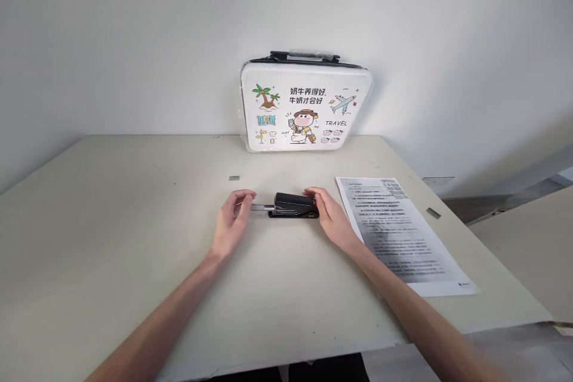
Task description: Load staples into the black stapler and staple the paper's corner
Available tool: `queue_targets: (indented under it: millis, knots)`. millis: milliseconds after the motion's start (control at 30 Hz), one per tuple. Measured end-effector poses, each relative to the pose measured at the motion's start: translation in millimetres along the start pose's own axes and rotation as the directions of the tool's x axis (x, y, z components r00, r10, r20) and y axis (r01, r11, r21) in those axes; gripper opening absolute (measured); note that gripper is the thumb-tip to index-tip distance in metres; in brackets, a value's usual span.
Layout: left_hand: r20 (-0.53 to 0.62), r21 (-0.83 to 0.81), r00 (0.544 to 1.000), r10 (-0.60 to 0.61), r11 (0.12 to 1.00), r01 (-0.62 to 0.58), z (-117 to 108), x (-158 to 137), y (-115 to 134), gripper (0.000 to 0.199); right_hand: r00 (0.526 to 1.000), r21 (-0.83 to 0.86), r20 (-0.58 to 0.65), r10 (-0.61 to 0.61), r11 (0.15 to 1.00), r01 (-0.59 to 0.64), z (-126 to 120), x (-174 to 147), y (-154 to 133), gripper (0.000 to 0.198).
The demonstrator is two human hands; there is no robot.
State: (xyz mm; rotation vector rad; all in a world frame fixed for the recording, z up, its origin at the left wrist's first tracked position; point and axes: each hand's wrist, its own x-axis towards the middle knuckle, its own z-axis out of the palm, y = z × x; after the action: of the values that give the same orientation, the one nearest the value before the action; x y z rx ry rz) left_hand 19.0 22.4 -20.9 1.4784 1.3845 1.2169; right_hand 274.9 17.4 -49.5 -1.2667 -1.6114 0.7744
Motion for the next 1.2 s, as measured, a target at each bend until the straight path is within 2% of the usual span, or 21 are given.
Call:
queue_targets:
  millis: [167, 300, 400, 467, 500, 567, 633, 700, 733, 800, 900, 967, 1033, 1133, 1200]
  knots:
    - [-0.010, -0.064, 0.999, -0.044, 0.997, 0.043, -0.6, 1.8, -4.7, 0.034, 0.999, -0.107, 0.005, -0.034, 0.994, 0.034, -3.0, -1.6, -2.3, 0.036]
    - [0.013, -0.224, 1.000, -0.027, 0.974, 0.029, 1.3, 2.6, -9.1, 0.035, 0.992, -0.299, 0.065, -0.112, 0.946, 0.126, -5.7, -5.6, -4.9, 0.027]
    - [0.041, -0.377, 0.996, -0.085, 0.922, 0.094, 3.4, 1.2, -6.0, 0.032, 0.980, -0.338, 0.043, -0.196, 0.920, 0.198, -5.9, -9.3, -7.6, 0.018]
    - [0.100, -0.527, 0.978, -0.185, 0.824, 0.209, 4.4, 0.2, -1.6, 0.031, 0.949, -0.348, 0.024, -0.313, 0.888, 0.302, -5.5, -11.7, -10.3, 0.015]
    - [0.152, -0.601, 0.958, -0.243, 0.747, 0.285, 4.7, -0.2, 0.9, 0.031, 0.924, -0.357, 0.006, -0.383, 0.862, 0.360, -5.1, -12.8, -12.0, 0.018]
    - [0.281, -0.698, 0.896, -0.343, 0.568, 0.436, 4.7, -0.9, 5.4, 0.037, 0.855, -0.378, -0.024, -0.517, 0.797, 0.471, -3.8, -15.1, -16.3, 0.027]
    - [0.381, -0.720, 0.831, -0.405, 0.434, 0.541, 4.4, -1.4, 8.2, 0.043, 0.779, -0.391, -0.032, -0.626, 0.726, 0.566, -1.6, -17.7, -21.5, 0.036]
    - [0.424, -0.725, 0.799, -0.427, 0.369, 0.582, 3.9, -2.0, 8.7, 0.045, 0.727, -0.403, -0.022, -0.686, 0.672, 0.622, 1.3, -21.1, -26.7, 0.037]
    - [0.436, -0.726, 0.793, -0.426, 0.354, 0.589, 3.7, -2.4, 8.3, 0.044, 0.719, -0.411, -0.012, -0.695, 0.659, 0.630, 2.8, -23.0, -28.9, 0.036]
    - [0.453, -0.725, 0.790, -0.413, 0.344, 0.596, 3.0, -3.3, 6.6, 0.042, 0.739, -0.425, 0.010, -0.673, 0.666, 0.612, 5.3, -26.6, -32.2, 0.031]
    - [0.463, -0.703, 0.791, -0.399, 0.379, 0.602, 1.8, -4.7, 4.0, 0.040, 0.791, -0.429, 0.041, -0.610, 0.704, 0.565, 7.0, -30.3, -34.1, 0.027]
    - [0.459, -0.687, 0.793, -0.400, 0.406, 0.603, 1.5, -5.0, 3.1, 0.039, 0.798, -0.425, 0.036, -0.602, 0.713, 0.558, 6.7, -31.1, -34.1, 0.027]
    - [0.445, -0.685, 0.799, -0.404, 0.421, 0.594, 1.8, -4.5, 2.9, 0.037, 0.784, -0.413, 0.008, -0.621, 0.712, 0.568, 5.5, -30.7, -33.5, 0.030]
    - [0.380, -0.695, 0.843, -0.381, 0.484, 0.532, 2.4, -3.0, 3.8, 0.031, 0.764, -0.391, -0.065, -0.642, 0.721, 0.572, 3.3, -28.8, -32.1, 0.040]
    - [0.250, -0.665, 0.899, -0.359, 0.612, 0.429, 1.6, -3.0, 5.3, 0.024, 0.759, -0.389, -0.131, -0.638, 0.737, 0.553, 2.4, -27.1, -30.8, 0.044]
